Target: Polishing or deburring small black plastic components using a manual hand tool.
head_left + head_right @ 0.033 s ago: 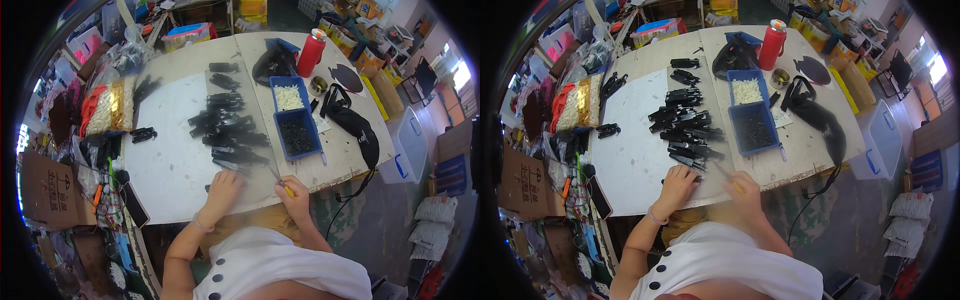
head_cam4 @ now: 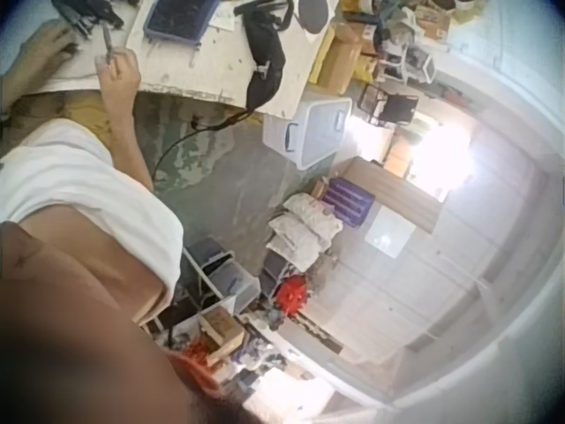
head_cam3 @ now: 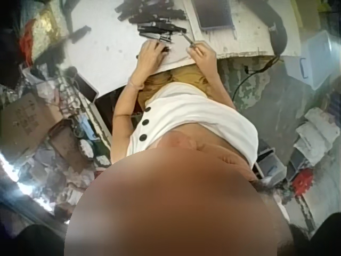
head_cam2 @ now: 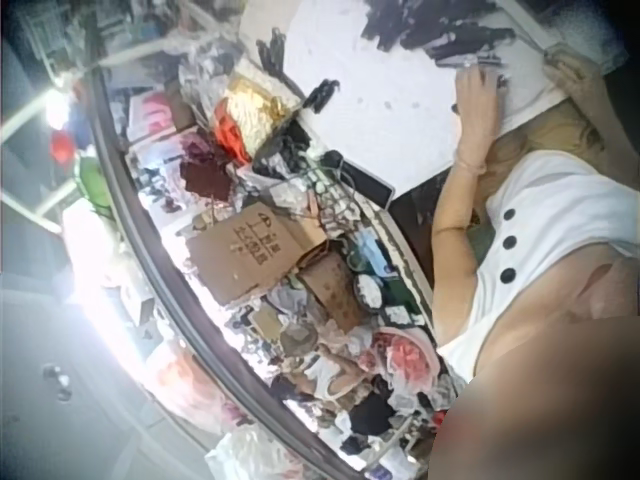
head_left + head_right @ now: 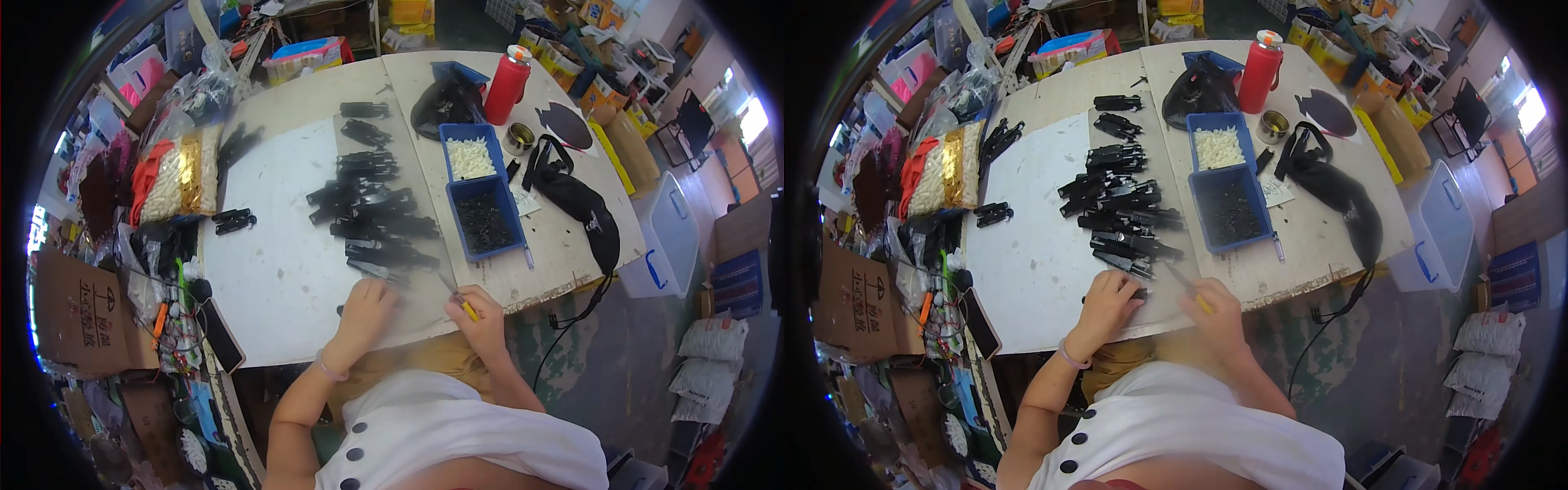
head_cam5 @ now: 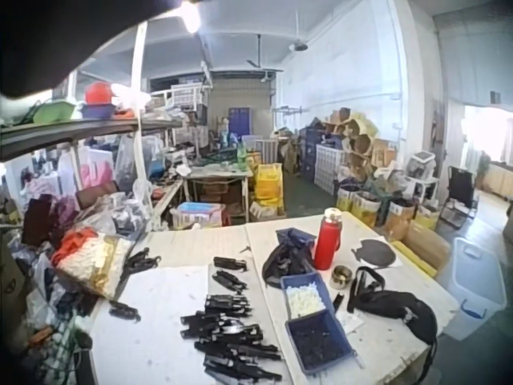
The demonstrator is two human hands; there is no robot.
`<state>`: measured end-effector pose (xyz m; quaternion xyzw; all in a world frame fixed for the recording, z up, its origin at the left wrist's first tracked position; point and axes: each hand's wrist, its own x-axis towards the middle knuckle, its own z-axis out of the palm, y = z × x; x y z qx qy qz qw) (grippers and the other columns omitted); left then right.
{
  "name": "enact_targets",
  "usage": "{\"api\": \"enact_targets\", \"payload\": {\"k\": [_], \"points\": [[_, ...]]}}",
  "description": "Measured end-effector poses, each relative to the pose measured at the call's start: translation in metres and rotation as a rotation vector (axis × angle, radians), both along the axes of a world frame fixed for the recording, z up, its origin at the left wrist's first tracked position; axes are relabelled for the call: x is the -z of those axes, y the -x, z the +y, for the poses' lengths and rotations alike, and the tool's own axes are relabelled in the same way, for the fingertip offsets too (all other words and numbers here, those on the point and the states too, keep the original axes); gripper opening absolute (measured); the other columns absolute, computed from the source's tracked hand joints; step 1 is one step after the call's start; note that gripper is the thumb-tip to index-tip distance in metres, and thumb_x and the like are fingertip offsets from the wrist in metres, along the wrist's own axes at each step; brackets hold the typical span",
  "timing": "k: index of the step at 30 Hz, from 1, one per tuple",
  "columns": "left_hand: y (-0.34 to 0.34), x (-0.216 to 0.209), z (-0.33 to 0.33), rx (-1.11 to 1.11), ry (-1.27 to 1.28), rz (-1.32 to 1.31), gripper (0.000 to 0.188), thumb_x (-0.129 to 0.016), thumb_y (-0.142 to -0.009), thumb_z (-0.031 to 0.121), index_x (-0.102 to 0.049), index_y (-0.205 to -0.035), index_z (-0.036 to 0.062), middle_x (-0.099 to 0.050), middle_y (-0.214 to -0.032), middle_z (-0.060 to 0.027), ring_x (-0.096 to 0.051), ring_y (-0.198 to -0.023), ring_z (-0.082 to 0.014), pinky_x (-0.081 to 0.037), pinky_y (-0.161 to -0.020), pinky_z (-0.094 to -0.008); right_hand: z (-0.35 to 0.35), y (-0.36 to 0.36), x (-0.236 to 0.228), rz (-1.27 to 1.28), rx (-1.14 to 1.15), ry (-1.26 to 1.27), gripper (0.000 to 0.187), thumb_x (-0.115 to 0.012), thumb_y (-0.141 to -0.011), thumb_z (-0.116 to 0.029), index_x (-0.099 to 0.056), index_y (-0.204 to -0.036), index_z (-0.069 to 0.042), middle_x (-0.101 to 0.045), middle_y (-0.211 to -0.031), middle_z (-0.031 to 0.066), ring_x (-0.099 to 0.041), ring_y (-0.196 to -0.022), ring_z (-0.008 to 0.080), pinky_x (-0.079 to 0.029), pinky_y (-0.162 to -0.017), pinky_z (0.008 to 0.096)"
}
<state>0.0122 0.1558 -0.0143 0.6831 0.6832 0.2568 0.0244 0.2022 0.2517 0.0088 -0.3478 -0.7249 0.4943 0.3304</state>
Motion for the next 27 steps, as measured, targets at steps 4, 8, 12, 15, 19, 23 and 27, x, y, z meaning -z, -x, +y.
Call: {"api": "enact_targets", "payload": {"k": [4,8,12,15,19,23,27], "points": [[-0.01,0.003,-0.003,-0.162,-0.132,-0.339,0.022,-0.06,-0.077,0.008,-0.058,-0.098,0.0028,-0.061,-0.084,-0.0132,-0.058,-0.072,-0.0297,-0.048,-0.065,-0.0371,-0.002,0.008,0.018,-0.176,-0.067,-0.16,0.02,-0.063,-0.08,-0.015,-0.061,-0.085,0.004,-0.061,-0.089,0.0133,-0.06,-0.078,0.0266,-0.046,-0.071,0.0304],[-0.013,-0.005,-0.005,-0.215,-0.182,-0.35,0.023,-0.061,-0.076,0.006,-0.058,-0.099,0.0031,-0.059,-0.08,-0.0127,-0.058,-0.07,-0.0283,-0.047,-0.062,-0.0356,-0.012,0.023,0.013,-0.16,-0.123,-0.164,0.02,-0.062,-0.08,-0.015,-0.061,-0.085,0.004,-0.061,-0.092,0.0163,-0.059,-0.083,0.0317,-0.047,-0.073,0.0336],[-0.011,-0.012,-0.006,-0.295,-0.28,-0.229,0.022,-0.062,-0.075,0.005,-0.06,-0.097,0.0037,-0.058,-0.073,-0.0102,-0.055,-0.063,-0.0253,-0.044,-0.056,-0.0334,-0.014,0.033,0.01,-0.145,-0.168,-0.201,0.02,-0.062,-0.08,-0.015,-0.06,-0.084,0.004,-0.06,-0.091,0.0168,-0.058,-0.084,0.0321,-0.046,-0.073,0.0348],[-0.008,-0.017,-0.01,-0.317,-0.319,-0.141,0.021,-0.063,-0.074,0.005,-0.061,-0.095,0.0041,-0.057,-0.07,-0.0089,-0.054,-0.06,-0.0233,-0.044,-0.053,-0.032,-0.015,0.037,0.012,-0.131,-0.168,-0.316,0.02,-0.063,-0.08,-0.015,-0.059,-0.082,0.004,-0.059,-0.09,0.0166,-0.058,-0.083,0.0324,-0.046,-0.072,0.0362],[-0.007,-0.019,-0.012,-0.34,-0.345,-0.04,0.022,-0.064,-0.073,0.006,-0.061,-0.095,0.0039,-0.056,-0.068,-0.0088,-0.054,-0.06,-0.0231,-0.044,-0.053,-0.0311,-0.017,0.04,0.011,-0.106,-0.179,-0.348,0.019,-0.063,-0.079,-0.015,-0.059,-0.081,0.004,-0.059,-0.089,0.0163,-0.057,-0.081,0.0324,-0.046,-0.071,0.0364],[-0.014,-0.018,-0.028,-0.418,-0.103,-0.584,0.013,-0.061,-0.081,0.01,-0.061,-0.09,0.001,-0.057,-0.066,-0.0051,-0.052,-0.057,-0.0117,-0.041,-0.051,-0.0274,-0.018,0.039,0.014,-0.118,-0.315,-0.562,0.016,-0.065,-0.076,-0.012,-0.058,-0.076,0.002,-0.058,-0.083,0.0141,-0.057,-0.076,0.03,-0.047,-0.066,0.0352],[-0.006,-0.04,-0.074,-0.279,0.326,-1.414,0.025,-0.05,-0.091,0.022,-0.062,-0.086,-0.0002,-0.048,-0.059,0.0034,-0.039,-0.053,-0.0033,-0.031,-0.048,-0.0184,-0.019,0.033,0.025,-0.037,-0.567,-0.565,0.015,-0.068,-0.073,-0.013,-0.058,-0.073,-0.002,-0.057,-0.077,0.0105,-0.057,-0.07,0.026,-0.047,-0.064,0.0338]]}}
